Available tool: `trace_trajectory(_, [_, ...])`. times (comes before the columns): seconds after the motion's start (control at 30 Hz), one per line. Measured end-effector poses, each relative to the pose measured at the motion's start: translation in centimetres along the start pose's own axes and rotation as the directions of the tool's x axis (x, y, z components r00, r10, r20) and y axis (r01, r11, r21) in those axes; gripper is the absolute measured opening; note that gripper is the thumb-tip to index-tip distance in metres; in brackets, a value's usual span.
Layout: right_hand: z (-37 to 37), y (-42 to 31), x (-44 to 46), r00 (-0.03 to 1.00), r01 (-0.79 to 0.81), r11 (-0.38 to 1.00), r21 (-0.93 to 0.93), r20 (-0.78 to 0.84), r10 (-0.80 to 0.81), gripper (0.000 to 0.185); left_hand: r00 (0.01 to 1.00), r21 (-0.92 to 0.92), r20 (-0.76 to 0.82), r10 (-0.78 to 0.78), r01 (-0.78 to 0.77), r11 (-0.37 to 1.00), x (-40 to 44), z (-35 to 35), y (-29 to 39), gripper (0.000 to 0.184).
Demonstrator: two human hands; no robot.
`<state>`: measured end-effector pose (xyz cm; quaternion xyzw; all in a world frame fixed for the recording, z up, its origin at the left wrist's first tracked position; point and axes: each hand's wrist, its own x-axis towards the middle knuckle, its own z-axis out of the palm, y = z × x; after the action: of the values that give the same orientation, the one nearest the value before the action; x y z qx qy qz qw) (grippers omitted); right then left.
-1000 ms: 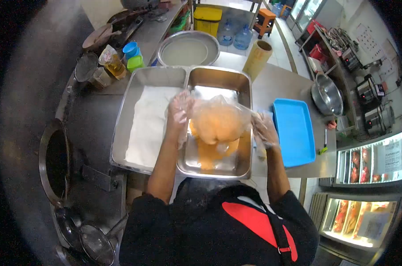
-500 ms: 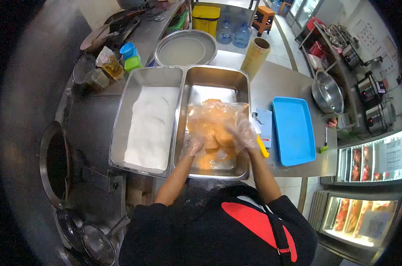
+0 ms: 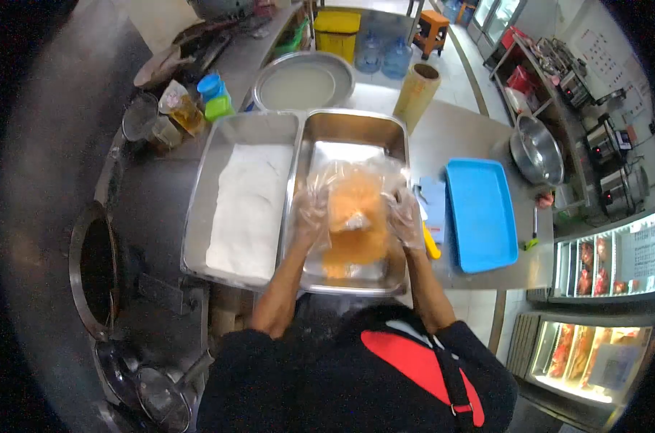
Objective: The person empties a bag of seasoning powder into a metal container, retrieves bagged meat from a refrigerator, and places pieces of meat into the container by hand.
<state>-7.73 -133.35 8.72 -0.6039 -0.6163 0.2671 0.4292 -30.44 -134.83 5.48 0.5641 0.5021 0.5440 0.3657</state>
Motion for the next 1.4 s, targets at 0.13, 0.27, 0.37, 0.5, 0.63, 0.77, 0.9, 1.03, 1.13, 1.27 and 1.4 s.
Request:
trace_trajectory(0.13, [0.0, 0.1, 0.8, 0.998, 0.032, 0.996, -0.085, 0.063, -0.026, 0.034, 0.961, -0.233, 0.138, -0.240, 0.267, 0.935, 2.6, -1.4, 1.1, 0.033])
trace_trajectory(0.27, [-1.6, -2.1, 0.7, 0.986, 0.095, 0.995, -0.025, 0.139, -0.091, 0.021, 0.945, -0.271, 0.032, -0.325, 0.321, 0.907, 4.2, -1.1, 4.2, 0.024])
trace_trajectory(0.37, [0.6, 3.0, -0.5, 0.962, 0.236, 0.972, -0.001, 0.140, -0.234, 0.020, 0.904, -0.365, 0.061, -0.424, 0.416, 0.833, 1.9, -1.1, 3.0, 0.033])
trace_trajectory(0.5, [0.8, 1.2, 5.0, 0.946, 0.303, 0.947, -0.106, 0.149, -0.286, 0.025, 0.939, -0.232, 0.050, -0.341, 0.343, 0.910, 3.6, -1.7, -2.6, 0.041])
trace_trajectory(0.63, [3.9, 8.0, 4.6, 0.963, -0.134, 0.923, -0.360, 0.172, 0.206, 0.027, 0.957, 0.322, 0.188, -0.220, 0.152, 0.934, 1.1, -1.3, -10.1, 0.047])
trace_trajectory(0.77, [4.8, 8.1, 4.0, 0.953, -0.227, 0.944, -0.240, 0.146, 0.266, 0.047, 0.815, 0.778, 0.388, -0.430, -0.040, 0.627, 0.7, -0.1, -9.6, 0.048])
trace_trajectory(0.9, [3.5, 0.9, 2.1, 0.930, 0.037, 0.975, -0.221, 0.365, 0.047, 0.048, 0.890, 0.712, 0.450, -0.075, -0.307, 0.631, 1.5, -0.6, -7.5, 0.037])
trace_trajectory(1.03, [4.9, 1.7, 2.5, 0.895, 0.270, 0.963, -0.016, 0.373, -0.245, 0.059, 0.812, 0.750, 0.476, 0.337, -0.575, 0.326, 2.8, -0.7, -5.4, 0.030])
trace_trajectory(1.13, [5.1, 0.1, 3.7, 0.898, 0.287, 0.944, 0.165, 0.296, -0.325, 0.046, 0.944, 0.312, 0.291, 0.156, -0.248, 0.917, 4.3, -0.6, 2.2, 0.024])
trace_trajectory(1.27, [4.8, 0.4, 4.5, 0.933, 0.019, 0.894, 0.448, 0.314, -0.177, 0.031, 0.855, 0.129, 0.310, 0.415, -0.471, 0.873, 5.4, -1.1, 1.8, 0.019])
trace_trajectory(1.4, [2.6, -2.6, 4.1, 0.921, -0.178, 0.804, 0.568, 0.384, -0.067, 0.026, 0.914, -0.069, -0.050, -0.402, 0.399, 0.915, 4.0, -0.2, -2.3, 0.022])
